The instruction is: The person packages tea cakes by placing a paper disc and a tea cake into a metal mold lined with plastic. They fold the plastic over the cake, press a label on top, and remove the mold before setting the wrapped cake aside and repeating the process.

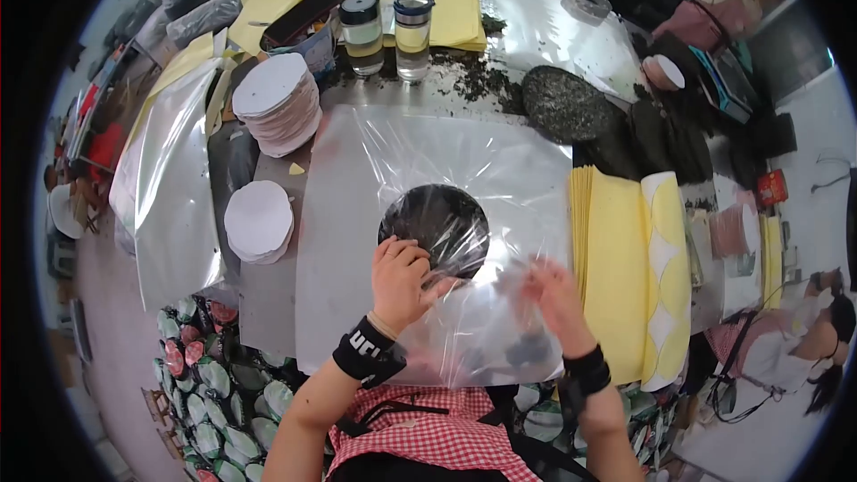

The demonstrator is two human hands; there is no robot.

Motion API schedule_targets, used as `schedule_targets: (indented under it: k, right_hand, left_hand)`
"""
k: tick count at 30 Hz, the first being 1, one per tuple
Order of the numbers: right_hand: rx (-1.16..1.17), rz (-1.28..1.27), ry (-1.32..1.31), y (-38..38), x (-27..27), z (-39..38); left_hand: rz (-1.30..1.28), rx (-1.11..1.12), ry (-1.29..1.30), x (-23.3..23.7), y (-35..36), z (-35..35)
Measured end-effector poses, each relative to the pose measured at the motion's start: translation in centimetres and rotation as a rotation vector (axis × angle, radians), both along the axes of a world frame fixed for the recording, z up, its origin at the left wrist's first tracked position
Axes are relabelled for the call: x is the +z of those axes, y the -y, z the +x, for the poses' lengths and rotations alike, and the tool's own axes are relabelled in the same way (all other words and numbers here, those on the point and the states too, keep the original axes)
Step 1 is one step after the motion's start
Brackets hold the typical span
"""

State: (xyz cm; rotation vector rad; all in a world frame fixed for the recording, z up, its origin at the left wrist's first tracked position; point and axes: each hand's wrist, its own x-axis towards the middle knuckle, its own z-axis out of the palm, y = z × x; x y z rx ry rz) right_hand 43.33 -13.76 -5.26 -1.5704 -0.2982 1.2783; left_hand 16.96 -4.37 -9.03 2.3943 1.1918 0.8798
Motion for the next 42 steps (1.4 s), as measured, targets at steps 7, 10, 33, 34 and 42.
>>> schedule_targets:
  k: [7,10,33,34,42]
  right_hand:
    - [-0.389,0.468,0.461,2.4,-3.2,11.0]
    - [-0.100,0.403,-0.018,3.4,-6.2,-1.4]
    - [-0.324,0.706,0.245,-14.5,-2.2,-7.2]
    - [-0.320,0.694,0.242,-13.4,-2.1,-7.3]
    - [0.173,0.707,0.423,-6.3,-1.8,-7.5]
  left_hand:
    - [0.003,-0.010,0.031,0.4,0.1,0.0]
    - [-0.002,0.133,-0.002,-0.7,0.4,0.8]
    - [-0.006,-0.145,0.185,-0.1,-2.6,1.1]
    - [-0.018,-0.140,0.182,-0.4,-2.1,1.3]
    - [-0.074,-0.271,0.277,0.3,-1.8,1.7]
